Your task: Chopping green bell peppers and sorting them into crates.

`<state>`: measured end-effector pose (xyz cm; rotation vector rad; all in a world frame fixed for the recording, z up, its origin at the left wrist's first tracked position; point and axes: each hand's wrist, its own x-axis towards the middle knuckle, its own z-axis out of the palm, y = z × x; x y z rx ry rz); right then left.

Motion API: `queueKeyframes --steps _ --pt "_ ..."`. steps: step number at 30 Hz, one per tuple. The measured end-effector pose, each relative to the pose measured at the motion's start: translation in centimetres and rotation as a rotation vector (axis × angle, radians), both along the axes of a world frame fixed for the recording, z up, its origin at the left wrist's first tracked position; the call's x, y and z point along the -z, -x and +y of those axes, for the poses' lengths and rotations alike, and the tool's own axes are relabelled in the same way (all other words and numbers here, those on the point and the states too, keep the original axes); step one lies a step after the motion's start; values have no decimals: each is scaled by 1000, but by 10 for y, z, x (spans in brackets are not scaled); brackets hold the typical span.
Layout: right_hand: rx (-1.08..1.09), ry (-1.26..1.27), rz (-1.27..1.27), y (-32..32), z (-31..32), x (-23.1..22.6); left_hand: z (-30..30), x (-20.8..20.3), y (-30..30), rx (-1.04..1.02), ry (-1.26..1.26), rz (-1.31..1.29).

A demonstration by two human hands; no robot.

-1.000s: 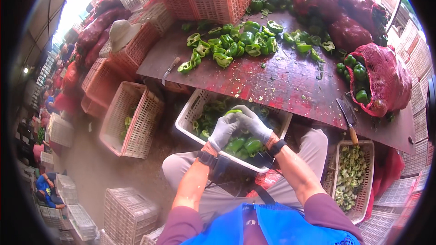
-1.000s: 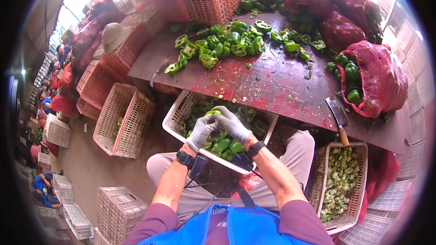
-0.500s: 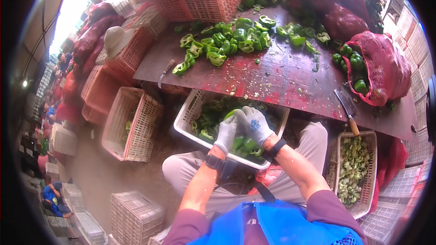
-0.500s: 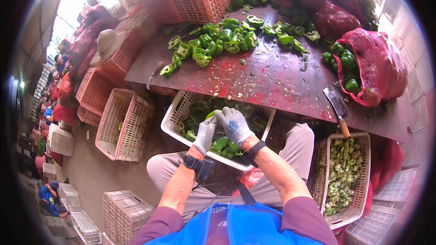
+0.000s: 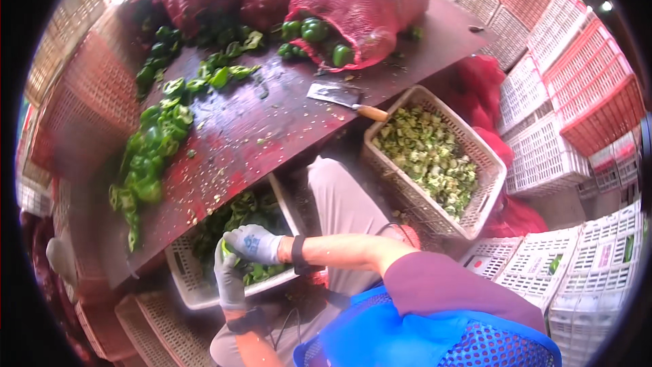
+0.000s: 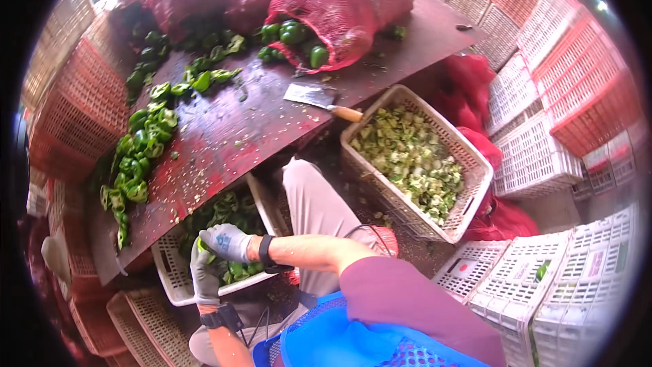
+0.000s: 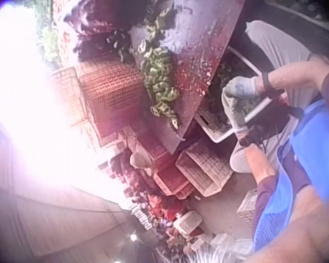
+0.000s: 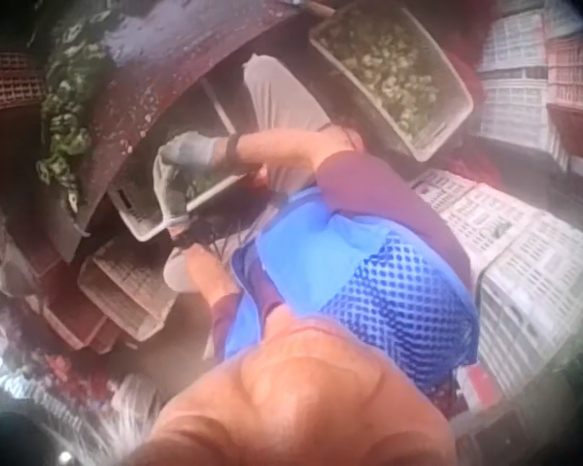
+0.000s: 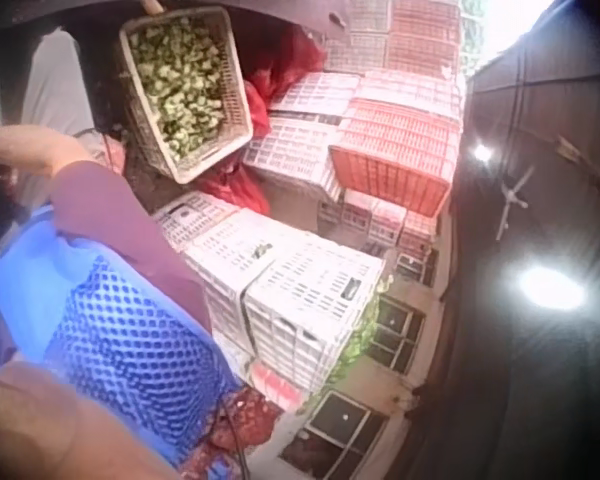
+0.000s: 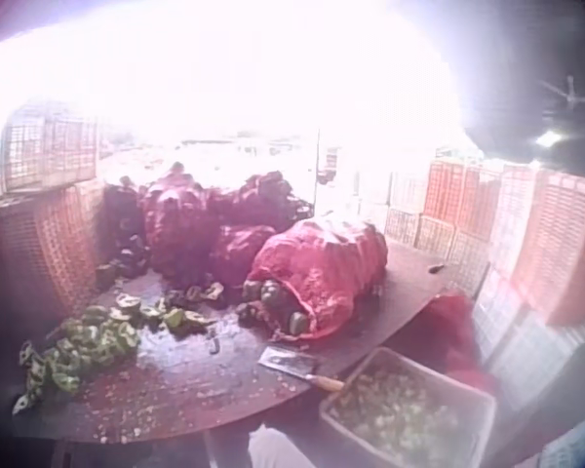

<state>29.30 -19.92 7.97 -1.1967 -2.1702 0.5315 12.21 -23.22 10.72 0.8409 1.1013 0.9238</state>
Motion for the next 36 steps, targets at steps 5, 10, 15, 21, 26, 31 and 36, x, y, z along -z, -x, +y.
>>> queueKeyframes --steps 5,10,15,21,26,31,36 --pt "121 -61 -57 -23 3 -3 2 26 -13 -18 -205 119" --pt "-36 200 97 -14 6 -10 -1 24 -16 -60 -80 91" --pt "-93 739 656 -46 13 0 4 43 -1 145 54 -198" --pt "-82 1055 696 -77 23 -41 8 4 -13 159 15 92" --pt "-43 980 771 -149 4 -69 30 42 13 371 -415 632" --pt "272 577 388 -216 2 -100 71 45 55 391 -332 1164" --pt "731 211 -769 -379 -39 -86 155 5 105 129 -519 1462"
